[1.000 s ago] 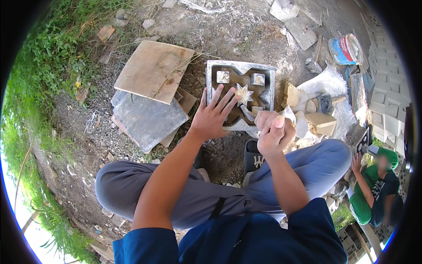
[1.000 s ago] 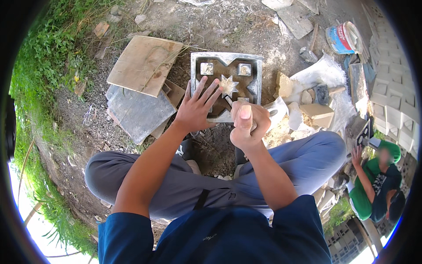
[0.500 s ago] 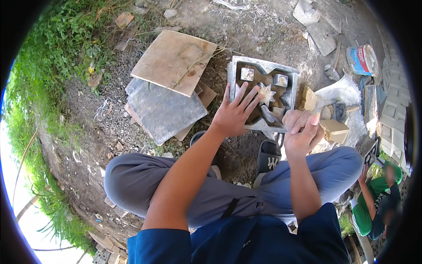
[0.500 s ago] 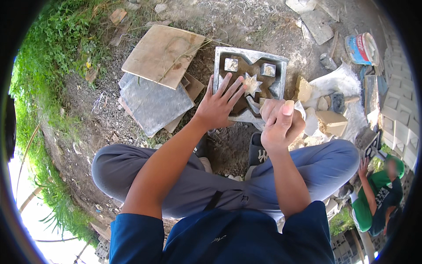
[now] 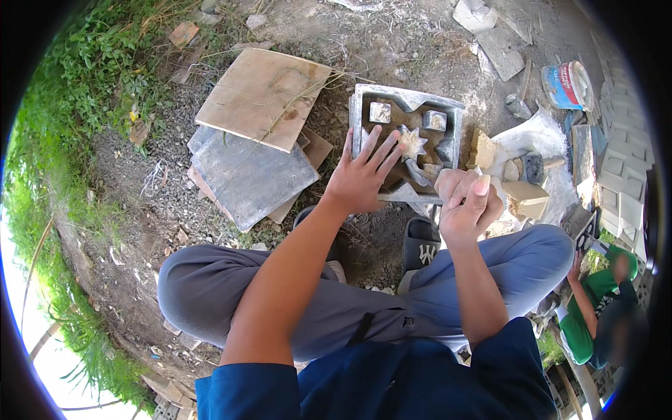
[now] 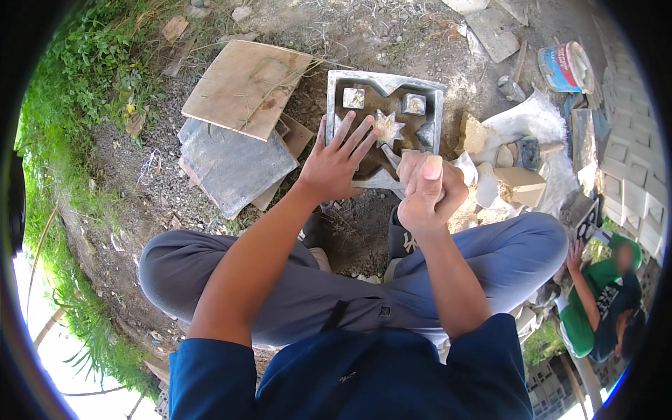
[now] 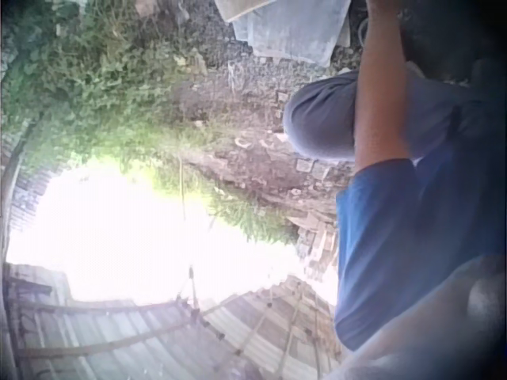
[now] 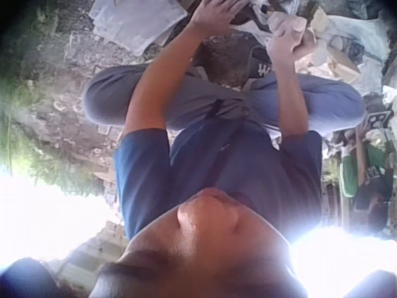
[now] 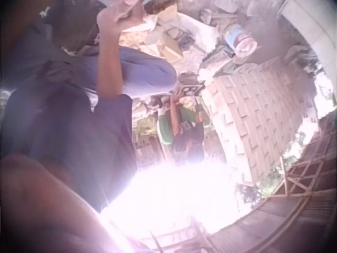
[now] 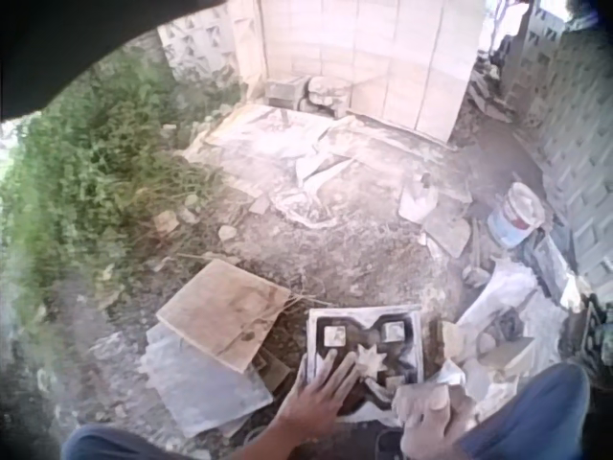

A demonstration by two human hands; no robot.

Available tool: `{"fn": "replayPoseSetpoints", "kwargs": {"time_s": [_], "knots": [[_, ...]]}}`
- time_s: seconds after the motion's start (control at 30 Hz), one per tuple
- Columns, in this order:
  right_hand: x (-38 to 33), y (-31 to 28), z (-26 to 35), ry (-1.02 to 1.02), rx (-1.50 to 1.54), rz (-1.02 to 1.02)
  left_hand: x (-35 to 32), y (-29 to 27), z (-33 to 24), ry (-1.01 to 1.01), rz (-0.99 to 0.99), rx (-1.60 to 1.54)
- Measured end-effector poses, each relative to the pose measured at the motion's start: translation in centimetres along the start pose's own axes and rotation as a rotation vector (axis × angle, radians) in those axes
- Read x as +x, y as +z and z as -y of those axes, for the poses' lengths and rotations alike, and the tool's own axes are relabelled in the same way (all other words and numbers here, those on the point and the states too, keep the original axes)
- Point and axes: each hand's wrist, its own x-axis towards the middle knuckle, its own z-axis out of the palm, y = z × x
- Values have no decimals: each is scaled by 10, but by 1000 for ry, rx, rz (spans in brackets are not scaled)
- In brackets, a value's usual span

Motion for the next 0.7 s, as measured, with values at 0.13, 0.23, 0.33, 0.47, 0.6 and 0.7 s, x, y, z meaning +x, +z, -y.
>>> {"fn": "replayPoseSetpoints", "kwargs": {"time_s": [0.13,0.23,0.33,0.47,0.6,0.7], "knots": [[-12,-8,12,-142,158,10,0,0,-3,1,-18,4],[-9,-3,0,-51,-77,66,1,-1,-1,-4,25,27],[-11,-3,15,-95,-22,99,-2,0,-3,-13,35,56],[-8,-11,-9,-74,-12,-30,3,2,-3,-12,-25,-24],[-13,-7,11,-231,99,41,-1,3,-3,-31,-30,8],[-12,-10,-6,-146,-132,72,-3,3,-3,-31,-37,-27]]}}
